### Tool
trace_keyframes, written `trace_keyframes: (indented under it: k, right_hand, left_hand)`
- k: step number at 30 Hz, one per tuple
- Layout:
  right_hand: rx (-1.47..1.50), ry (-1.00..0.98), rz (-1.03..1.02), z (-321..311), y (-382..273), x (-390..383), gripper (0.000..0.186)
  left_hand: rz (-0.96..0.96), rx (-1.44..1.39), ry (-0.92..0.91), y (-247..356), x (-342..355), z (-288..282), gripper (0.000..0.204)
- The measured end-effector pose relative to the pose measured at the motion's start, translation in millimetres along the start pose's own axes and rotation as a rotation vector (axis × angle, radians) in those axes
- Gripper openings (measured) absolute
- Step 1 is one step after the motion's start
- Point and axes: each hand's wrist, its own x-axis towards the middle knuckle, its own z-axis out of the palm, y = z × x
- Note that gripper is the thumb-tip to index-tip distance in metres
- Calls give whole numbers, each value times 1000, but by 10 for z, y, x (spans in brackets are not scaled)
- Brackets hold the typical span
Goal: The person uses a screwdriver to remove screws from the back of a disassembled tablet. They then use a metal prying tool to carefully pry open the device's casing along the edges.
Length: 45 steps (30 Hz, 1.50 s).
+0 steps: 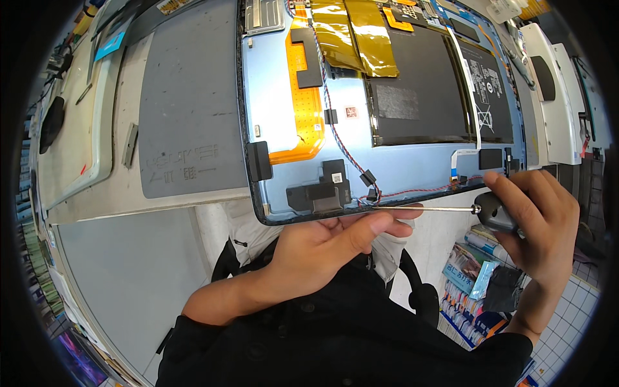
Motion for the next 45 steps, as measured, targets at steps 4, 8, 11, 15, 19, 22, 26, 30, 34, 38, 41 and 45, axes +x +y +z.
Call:
trace_keyframes:
  k: [4, 8, 11, 15, 19, 22, 26, 30, 34, 38, 41, 45]
  right_hand:
    - [14, -2, 20, -1, -45, -21, 44]
    - [-2, 17, 37, 21, -84, -32, 41]
    - [3, 6, 27, 8, -82, -33, 40]
    - [6, 23, 9, 1, -69, -19, 37]
    - [12, 22, 5, -8, -63, 10, 37]
    - [15, 17, -14, -10, -29, 25, 37]
    - [74, 34, -80, 60, 55, 57, 37]
    - [119, 43, -44, 95, 39, 46, 39]
    - [144, 75, -29, 148, 36, -5, 40]
    - [132, 75, -18, 139, 15, -7, 40]
    - [114, 61, -5, 114, -10, 5, 38]
    - [62, 58, -10, 58, -22, 19, 37]
  left_hand:
    - [32, -14, 45, -45, 3, 23, 26]
    - [39, -19, 61, -57, 9, 31, 26]
    - [51, -16, 61, -56, 3, 32, 26]
    - [44, -4, 57, -53, -7, 31, 27]
    - [65, 11, 29, -65, -4, 10, 28]
    - [83, 26, 2, -65, 2, -1, 28]
    - [95, 23, -13, -81, -11, -15, 29]
    - [99, 3, -30, -83, -5, -28, 28]
    - [111, -7, -32, -90, -3, -21, 28]
    - [101, 8, -20, -87, -6, -25, 28]
    - [98, 17, -9, -71, -7, -20, 28]
    - [85, 11, 1, -63, 1, -9, 28]
